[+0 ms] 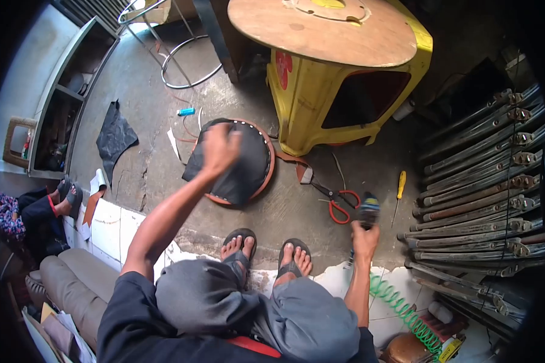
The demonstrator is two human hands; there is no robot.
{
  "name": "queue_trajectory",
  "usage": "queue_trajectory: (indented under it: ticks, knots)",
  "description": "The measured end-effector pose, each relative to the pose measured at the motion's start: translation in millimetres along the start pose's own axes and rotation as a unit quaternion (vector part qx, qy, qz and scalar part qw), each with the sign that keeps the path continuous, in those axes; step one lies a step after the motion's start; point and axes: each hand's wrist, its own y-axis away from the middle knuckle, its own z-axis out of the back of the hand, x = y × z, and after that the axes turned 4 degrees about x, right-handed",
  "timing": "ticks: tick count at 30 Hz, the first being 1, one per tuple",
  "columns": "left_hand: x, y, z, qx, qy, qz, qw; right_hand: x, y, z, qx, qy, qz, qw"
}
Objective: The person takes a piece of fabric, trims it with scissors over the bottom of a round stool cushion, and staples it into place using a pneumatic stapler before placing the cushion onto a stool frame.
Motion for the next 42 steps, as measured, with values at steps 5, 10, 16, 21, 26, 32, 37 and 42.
queue_trajectory:
  ticks: [5,10,16,21,26,32,37,42]
  knots:
    - [120.6,4.8,-3.9,0.055,-0.167,0.228,0.958,-102.6,-20.7,13.3,-0.047,0.366,0.072,0.927]
    - [130.3,32.5,-15.7,0.066,-0.176,0.266,0.945,-72.0,5.5,-4.9,-0.039,0.452,-0.059,0.889]
    - [166.5,24.4,-1.1,0.122,-0.095,0.246,0.957,-11.6,7.1,-58.8,0.045,0.273,0.184,0.943]
    - [173.8,27.8,-14.0,0.046,-0.09,0.19,0.977,7.1,16.9,-102.1,0.185,0.177,0.208,0.944]
    - [179.7,23.1,-13.5,0.058,-0.055,0.161,0.984,13.2,22.2,-117.8,0.283,0.154,0.146,0.936]
    - [141.0,94.1,-25.3,-0.06,-0.027,0.102,0.993,6.9,4.0,-153.8,0.278,0.053,0.041,0.958]
    - [52.1,219.9,-9.9,0.013,0.116,0.278,0.953,-43.2,-24.1,-158.9,0.234,-0.098,0.065,0.965]
    - [15.7,265.3,43.1,0.512,0.121,0.152,0.837,-38.4,-21.4,-140.6,0.174,-0.089,0.072,0.978]
